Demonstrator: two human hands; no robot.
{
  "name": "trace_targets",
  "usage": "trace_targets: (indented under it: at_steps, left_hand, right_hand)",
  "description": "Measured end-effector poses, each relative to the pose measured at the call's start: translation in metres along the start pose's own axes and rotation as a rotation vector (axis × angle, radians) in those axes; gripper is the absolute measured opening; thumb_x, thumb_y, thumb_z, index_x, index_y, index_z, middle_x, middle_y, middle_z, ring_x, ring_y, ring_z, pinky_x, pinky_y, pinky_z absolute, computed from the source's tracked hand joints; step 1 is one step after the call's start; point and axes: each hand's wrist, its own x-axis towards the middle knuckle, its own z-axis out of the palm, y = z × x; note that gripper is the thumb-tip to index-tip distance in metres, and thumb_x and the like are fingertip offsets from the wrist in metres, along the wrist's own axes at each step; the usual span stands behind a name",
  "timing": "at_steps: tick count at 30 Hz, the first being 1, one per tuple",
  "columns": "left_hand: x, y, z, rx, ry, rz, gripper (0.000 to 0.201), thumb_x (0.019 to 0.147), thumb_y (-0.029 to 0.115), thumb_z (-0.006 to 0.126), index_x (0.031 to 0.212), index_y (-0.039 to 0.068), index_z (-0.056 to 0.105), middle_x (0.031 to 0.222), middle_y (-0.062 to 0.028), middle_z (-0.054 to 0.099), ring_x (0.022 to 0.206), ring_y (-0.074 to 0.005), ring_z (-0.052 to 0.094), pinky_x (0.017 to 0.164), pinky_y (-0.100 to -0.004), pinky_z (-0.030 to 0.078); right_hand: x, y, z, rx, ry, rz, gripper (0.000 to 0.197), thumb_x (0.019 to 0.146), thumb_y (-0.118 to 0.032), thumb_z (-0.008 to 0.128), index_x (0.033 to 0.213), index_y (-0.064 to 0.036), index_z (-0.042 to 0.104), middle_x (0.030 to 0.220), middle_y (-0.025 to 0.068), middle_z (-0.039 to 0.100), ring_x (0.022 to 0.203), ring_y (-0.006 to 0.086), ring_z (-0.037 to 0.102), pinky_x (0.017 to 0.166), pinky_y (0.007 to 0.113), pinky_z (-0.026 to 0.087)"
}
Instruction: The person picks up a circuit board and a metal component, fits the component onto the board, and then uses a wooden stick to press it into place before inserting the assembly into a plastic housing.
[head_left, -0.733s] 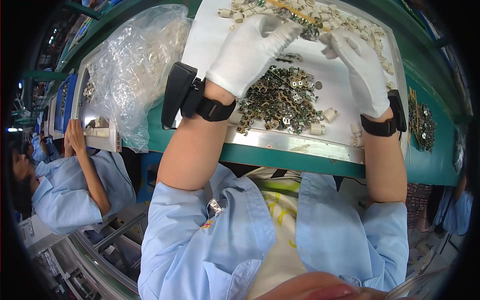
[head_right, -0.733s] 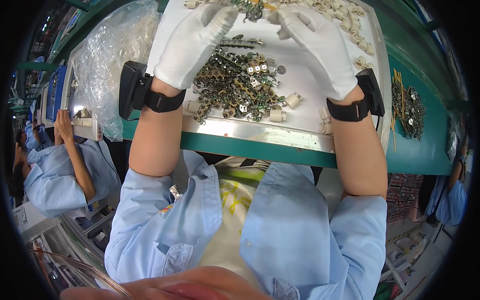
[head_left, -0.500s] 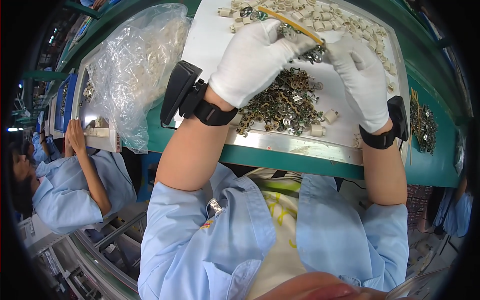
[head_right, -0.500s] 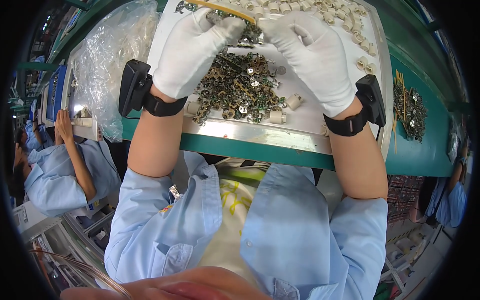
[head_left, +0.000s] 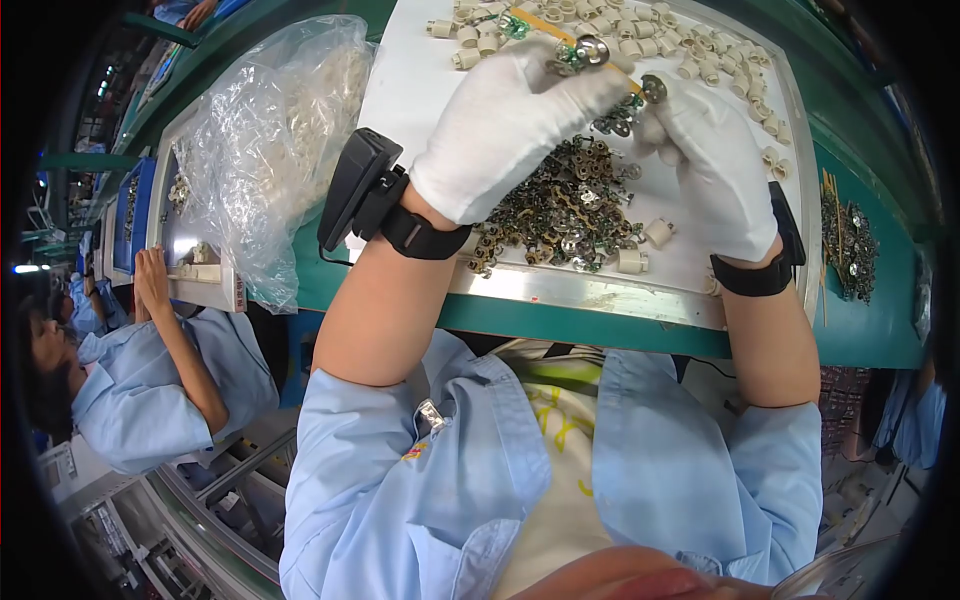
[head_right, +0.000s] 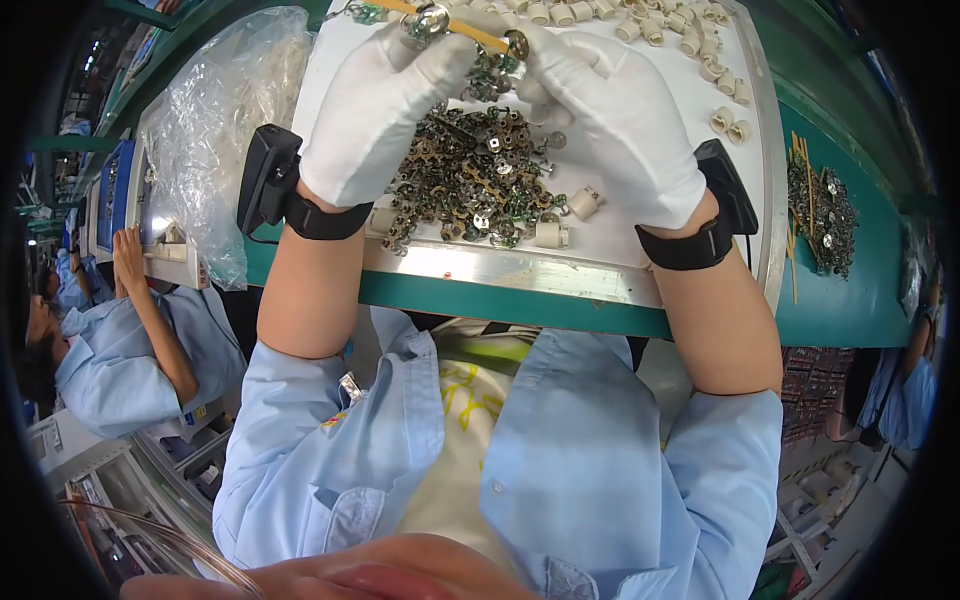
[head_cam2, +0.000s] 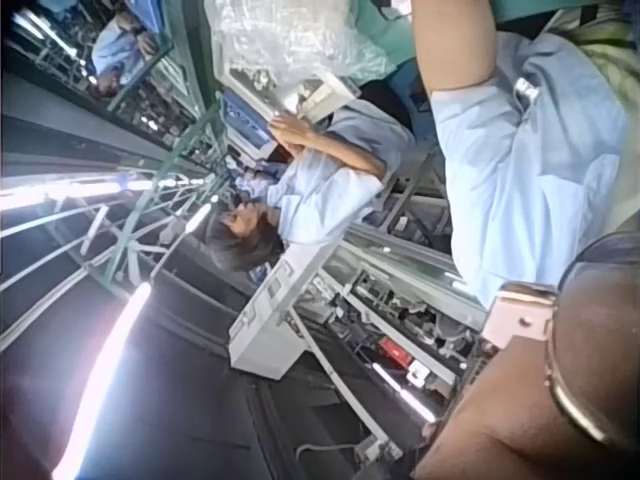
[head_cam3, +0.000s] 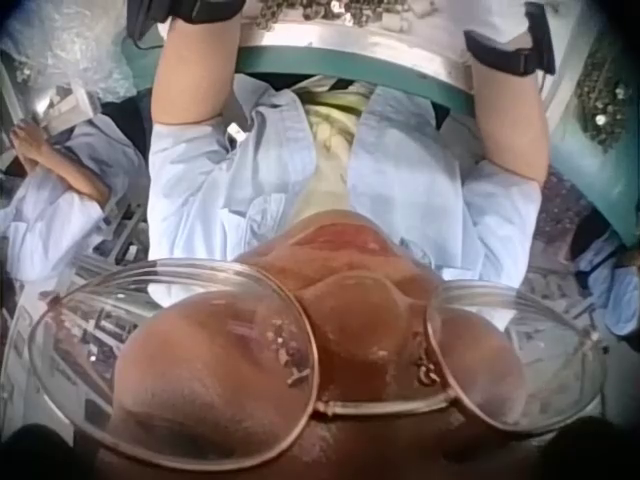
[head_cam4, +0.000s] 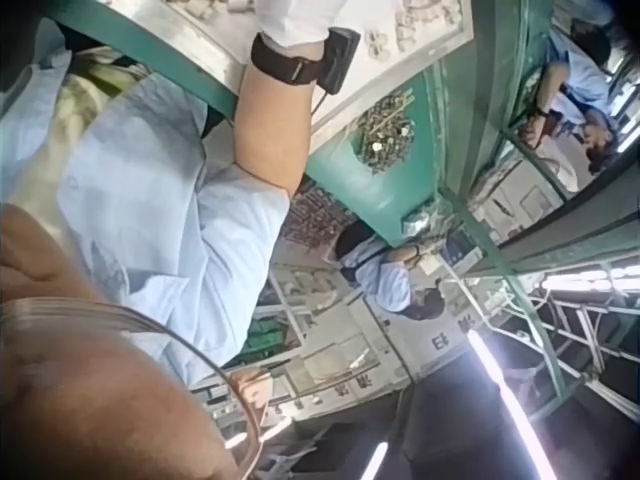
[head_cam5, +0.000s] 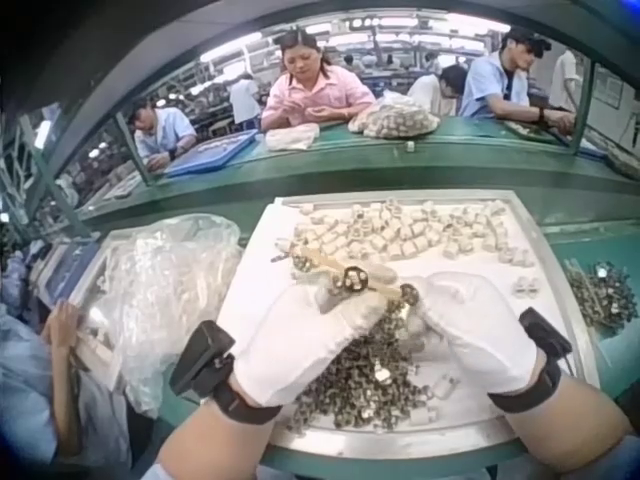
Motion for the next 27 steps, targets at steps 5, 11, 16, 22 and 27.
trace_targets:
  at_steps: [5, 11, 16, 22, 27]
  left_hand:
    - [-0.001, -0.003, 0.006, 0.052, -0.076, -0.011, 0.018, 0.084, 0.008, 0.062, 0.100, -0.001, 0.063, 0.089, -0.0041, 0.065, 0.081, -0.0106, 0.059, 0.073, -0.0244, 0.046]
    - [0.002, -0.018, -0.002, 0.206, -0.033, 0.027, 0.023, 0.082, 0.011, 0.064, 0.101, -0.001, 0.062, 0.090, -0.0068, 0.066, 0.085, -0.0143, 0.061, 0.078, -0.0260, 0.047]
    - [0.008, -0.023, -0.007, 0.402, -0.098, 0.137, 0.029, 0.081, 0.017, 0.066, 0.101, -0.004, 0.061, 0.090, -0.0086, 0.066, 0.088, -0.0163, 0.060, 0.081, -0.0269, 0.046]
    - [0.003, -0.004, -0.007, 0.205, 0.113, 0.058, 0.038, 0.086, 0.030, 0.062, 0.101, -0.005, 0.060, 0.089, -0.0090, 0.066, 0.088, -0.0153, 0.060, 0.079, -0.0269, 0.046]
    - [0.003, -0.006, -0.014, 0.116, 0.112, -0.014, 0.036, 0.090, 0.031, 0.056, 0.102, -0.003, 0.061, 0.090, -0.0088, 0.066, 0.087, -0.0139, 0.060, 0.076, -0.0261, 0.046]
  right_hand:
    - [-0.003, -0.008, 0.008, -0.188, 0.069, -0.061, 0.037, 0.091, -0.036, 0.054, 0.077, -0.0020, 0.061, 0.069, 0.0006, 0.058, 0.061, 0.0044, 0.050, 0.057, 0.016, 0.037]
    - [-0.002, 0.001, 0.000, 0.150, -0.043, 0.118, 0.034, 0.092, -0.034, 0.053, 0.076, -0.0044, 0.058, 0.064, -0.0015, 0.052, 0.058, 0.0064, 0.040, 0.054, 0.020, 0.030]
    - [0.005, -0.006, -0.003, -0.285, 0.111, 0.054, 0.036, 0.091, -0.035, 0.054, 0.073, -0.0038, 0.058, 0.064, -0.0003, 0.053, 0.057, 0.0069, 0.041, 0.055, 0.021, 0.032]
    - [0.002, -0.003, 0.005, -0.149, 0.138, -0.053, 0.038, 0.091, -0.037, 0.053, 0.070, -0.0051, 0.058, 0.064, -0.0002, 0.053, 0.058, 0.0065, 0.040, 0.056, 0.021, 0.031]
    - [-0.002, -0.009, 0.006, -0.223, 0.093, -0.032, 0.039, 0.092, -0.036, 0.051, 0.069, -0.0057, 0.058, 0.063, -0.0005, 0.052, 0.059, 0.0062, 0.039, 0.056, 0.020, 0.030]
